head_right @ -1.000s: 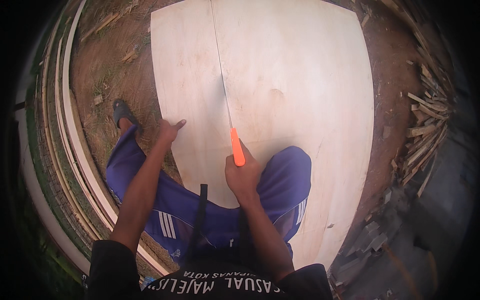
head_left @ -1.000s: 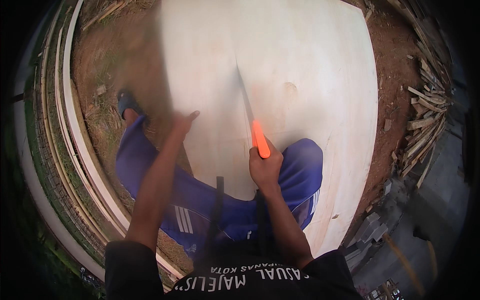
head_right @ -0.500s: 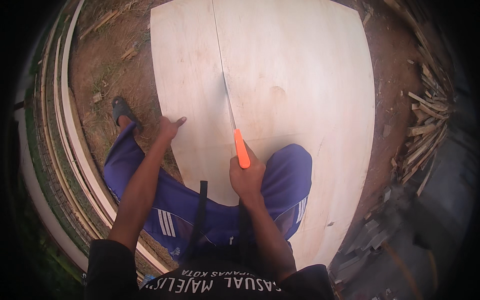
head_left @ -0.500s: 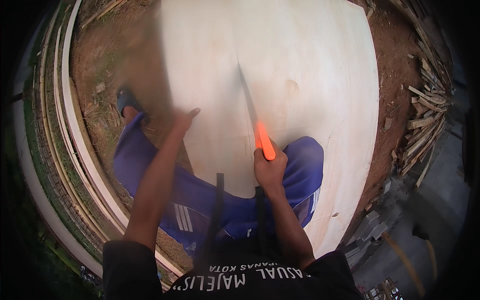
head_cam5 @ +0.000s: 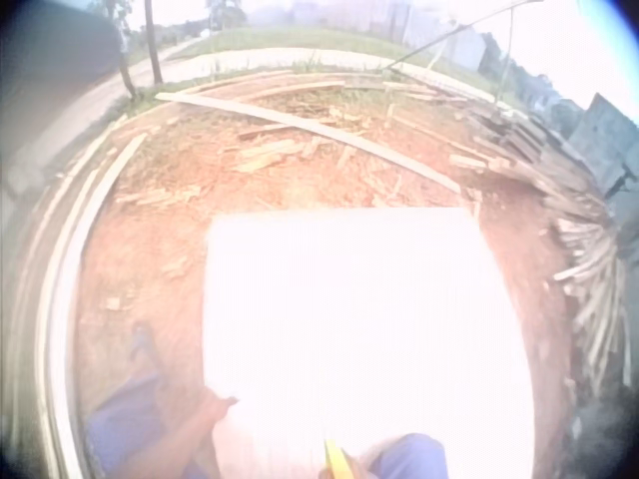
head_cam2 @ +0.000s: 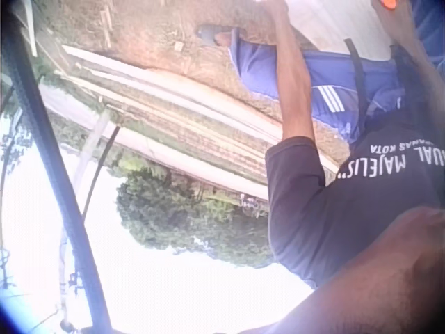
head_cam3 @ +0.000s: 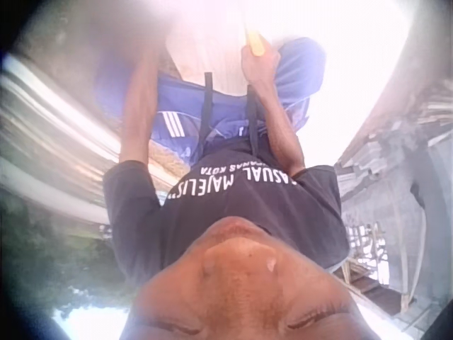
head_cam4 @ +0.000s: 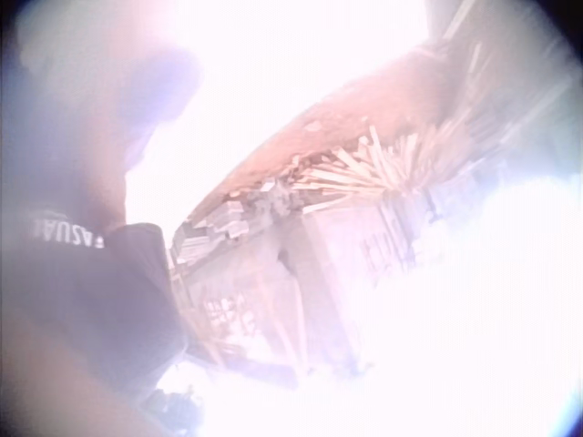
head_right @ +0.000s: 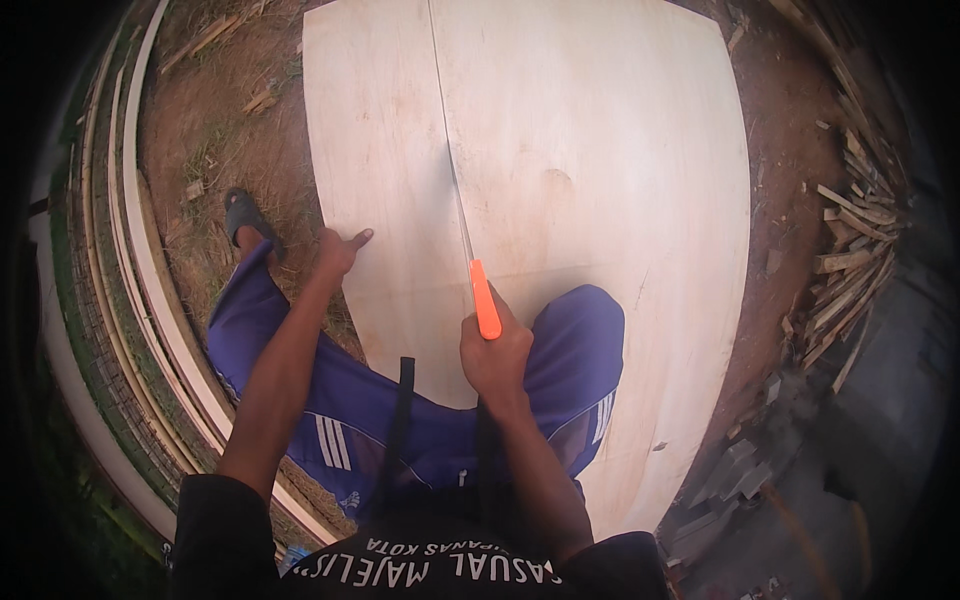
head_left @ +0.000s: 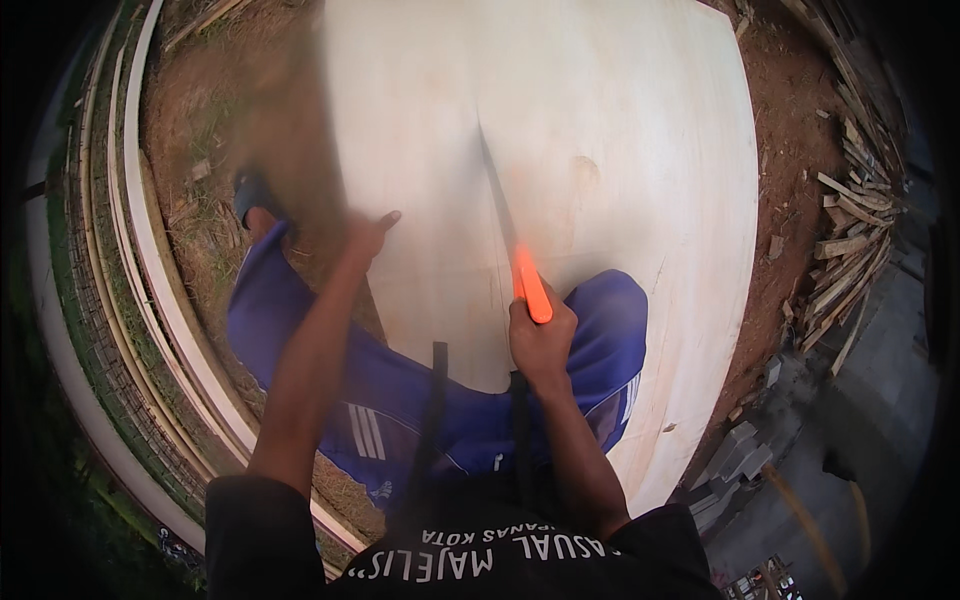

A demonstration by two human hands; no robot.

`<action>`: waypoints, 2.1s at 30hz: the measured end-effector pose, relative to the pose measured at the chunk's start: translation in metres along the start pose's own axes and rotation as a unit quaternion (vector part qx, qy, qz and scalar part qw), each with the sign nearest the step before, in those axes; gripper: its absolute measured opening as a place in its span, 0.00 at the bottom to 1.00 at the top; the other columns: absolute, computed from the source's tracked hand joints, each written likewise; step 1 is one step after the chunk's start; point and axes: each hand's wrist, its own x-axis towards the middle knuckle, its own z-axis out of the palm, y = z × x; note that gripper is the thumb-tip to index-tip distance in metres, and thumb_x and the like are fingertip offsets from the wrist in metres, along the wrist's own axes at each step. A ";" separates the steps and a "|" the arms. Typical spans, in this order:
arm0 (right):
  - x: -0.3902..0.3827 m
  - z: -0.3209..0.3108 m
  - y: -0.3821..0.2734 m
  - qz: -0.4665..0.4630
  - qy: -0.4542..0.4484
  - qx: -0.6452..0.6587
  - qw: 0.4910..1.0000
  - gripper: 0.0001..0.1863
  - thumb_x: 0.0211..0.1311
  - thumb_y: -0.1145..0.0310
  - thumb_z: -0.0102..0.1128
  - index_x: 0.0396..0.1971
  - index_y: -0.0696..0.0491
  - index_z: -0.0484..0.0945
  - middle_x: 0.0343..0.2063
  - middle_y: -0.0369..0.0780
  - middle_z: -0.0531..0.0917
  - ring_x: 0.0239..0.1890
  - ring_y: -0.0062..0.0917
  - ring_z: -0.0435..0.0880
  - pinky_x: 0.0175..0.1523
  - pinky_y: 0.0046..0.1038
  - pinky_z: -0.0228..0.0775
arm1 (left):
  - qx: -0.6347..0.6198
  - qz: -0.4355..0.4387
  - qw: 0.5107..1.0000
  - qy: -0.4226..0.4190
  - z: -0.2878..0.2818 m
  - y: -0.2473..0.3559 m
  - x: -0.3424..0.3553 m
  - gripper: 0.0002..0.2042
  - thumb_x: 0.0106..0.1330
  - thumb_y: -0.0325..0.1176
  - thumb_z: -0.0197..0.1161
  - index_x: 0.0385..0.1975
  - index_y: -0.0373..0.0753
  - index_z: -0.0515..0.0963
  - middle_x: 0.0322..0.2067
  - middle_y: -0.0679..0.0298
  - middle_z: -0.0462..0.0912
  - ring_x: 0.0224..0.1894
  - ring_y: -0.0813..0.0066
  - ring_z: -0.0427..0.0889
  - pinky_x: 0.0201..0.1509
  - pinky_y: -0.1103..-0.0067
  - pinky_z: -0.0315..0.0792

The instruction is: The person sits on the ground and uses a hand saw to cut a large sheet of plywood. They hold the sheet steady with one hand and saw with the other, pausing briefly to reposition the sheet before continuing the cut.

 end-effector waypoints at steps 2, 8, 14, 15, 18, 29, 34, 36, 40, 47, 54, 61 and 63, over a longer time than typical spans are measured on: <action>-0.062 -0.037 0.006 -0.069 -0.003 -0.040 0.997 0.28 0.59 0.85 0.53 0.62 0.64 0.77 0.33 0.45 0.87 0.30 0.21 0.83 0.43 0.25 0.78 | 0.004 0.000 1.000 0.012 0.000 0.009 -0.017 0.52 0.59 0.45 0.80 0.66 0.14 0.49 0.64 0.33 0.68 0.64 0.49 0.75 0.66 0.66 0.73; 0.055 0.034 0.001 -0.018 -0.002 -0.027 0.999 0.22 0.58 0.82 0.52 0.53 0.62 0.82 0.19 0.40 0.77 0.20 0.19 0.71 0.30 0.28 0.70 | 0.031 0.019 0.999 0.018 0.006 0.003 -0.009 0.53 0.59 0.46 0.79 0.67 0.13 0.47 0.64 0.33 0.69 0.65 0.51 0.74 0.68 0.66 0.70; 0.044 0.027 -0.011 -0.013 -0.023 -0.020 0.999 0.23 0.59 0.80 0.54 0.56 0.61 0.81 0.20 0.42 0.77 0.22 0.19 0.74 0.33 0.30 0.72 | 0.016 0.006 1.000 0.009 -0.004 -0.015 0.000 0.50 0.59 0.47 0.79 0.64 0.14 0.53 0.62 0.33 0.70 0.65 0.51 0.75 0.68 0.66 0.70; 0.003 0.008 0.000 -0.023 -0.008 -0.015 1.000 0.25 0.59 0.81 0.54 0.58 0.62 0.80 0.23 0.43 0.81 0.24 0.21 0.78 0.36 0.29 0.75 | 0.011 0.011 1.000 0.007 -0.001 -0.001 0.001 0.50 0.59 0.47 0.79 0.64 0.14 0.53 0.62 0.33 0.70 0.65 0.51 0.74 0.68 0.66 0.70; -0.059 -0.031 0.007 -0.025 0.003 0.004 1.000 0.27 0.58 0.83 0.53 0.61 0.64 0.78 0.37 0.44 0.87 0.34 0.20 0.85 0.47 0.25 0.78 | 0.015 0.009 1.000 0.009 -0.006 0.011 -0.019 0.51 0.59 0.47 0.79 0.65 0.14 0.52 0.62 0.33 0.70 0.65 0.51 0.74 0.68 0.66 0.70; 0.045 0.027 -0.010 -0.007 -0.001 -0.037 0.999 0.18 0.59 0.79 0.52 0.48 0.61 0.83 0.19 0.41 0.76 0.20 0.21 0.72 0.31 0.31 0.70 | 0.022 -0.030 0.999 -0.007 -0.002 -0.004 -0.002 0.55 0.59 0.45 0.79 0.67 0.12 0.45 0.64 0.30 0.68 0.65 0.47 0.74 0.67 0.64 0.72; -0.061 -0.031 0.010 -0.054 0.003 -0.007 0.998 0.27 0.59 0.83 0.52 0.61 0.65 0.78 0.31 0.42 0.85 0.31 0.18 0.82 0.42 0.25 0.77 | 0.040 0.000 0.999 0.005 -0.004 0.005 -0.014 0.58 0.59 0.46 0.79 0.69 0.12 0.41 0.66 0.30 0.66 0.68 0.46 0.71 0.69 0.64 0.71; -0.014 -0.010 0.008 0.016 -0.016 0.031 0.999 0.26 0.59 0.83 0.53 0.60 0.64 0.78 0.30 0.40 0.84 0.29 0.19 0.81 0.40 0.25 0.77 | 0.034 0.003 0.999 0.003 -0.004 0.001 -0.013 0.58 0.59 0.46 0.79 0.69 0.13 0.41 0.66 0.30 0.65 0.68 0.46 0.71 0.69 0.65 0.70; 0.114 0.040 -0.005 0.026 -0.030 -0.050 0.998 0.24 0.59 0.78 0.53 0.57 0.57 0.82 0.22 0.41 0.78 0.22 0.22 0.75 0.33 0.29 0.71 | 0.047 -0.018 0.999 -0.020 0.002 0.024 -0.017 0.55 0.60 0.46 0.78 0.68 0.13 0.44 0.67 0.32 0.65 0.68 0.48 0.71 0.70 0.65 0.69; -0.069 -0.037 0.014 -0.042 0.000 -0.036 0.998 0.27 0.59 0.84 0.53 0.61 0.64 0.78 0.31 0.41 0.86 0.30 0.16 0.81 0.40 0.23 0.76 | 0.043 0.002 0.999 -0.012 -0.008 0.014 -0.018 0.52 0.60 0.46 0.78 0.66 0.14 0.48 0.64 0.33 0.68 0.67 0.49 0.72 0.69 0.66 0.69; 0.099 0.047 0.007 0.018 -0.003 -0.017 1.000 0.12 0.60 0.78 0.52 0.40 0.63 0.82 0.15 0.38 0.71 0.20 0.19 0.68 0.29 0.30 0.67 | 0.019 0.018 1.000 -0.005 0.005 0.014 -0.010 0.51 0.60 0.46 0.79 0.65 0.14 0.50 0.63 0.32 0.68 0.66 0.49 0.73 0.67 0.65 0.71; -0.043 -0.016 0.010 -0.011 0.002 0.007 1.000 0.28 0.57 0.84 0.55 0.61 0.64 0.78 0.32 0.43 0.87 0.29 0.18 0.82 0.40 0.24 0.77 | 0.045 -0.008 0.999 0.002 -0.007 0.007 -0.015 0.48 0.61 0.54 0.75 0.65 0.17 0.60 0.62 0.35 0.72 0.64 0.49 0.75 0.66 0.63 0.71; -0.065 -0.030 0.019 -0.053 0.018 -0.014 0.998 0.27 0.58 0.84 0.54 0.60 0.64 0.79 0.30 0.41 0.86 0.28 0.17 0.81 0.39 0.24 0.76 | 0.053 0.001 0.998 0.019 -0.008 0.015 -0.023 0.48 0.61 0.58 0.73 0.65 0.19 0.65 0.62 0.37 0.74 0.63 0.49 0.75 0.66 0.62 0.71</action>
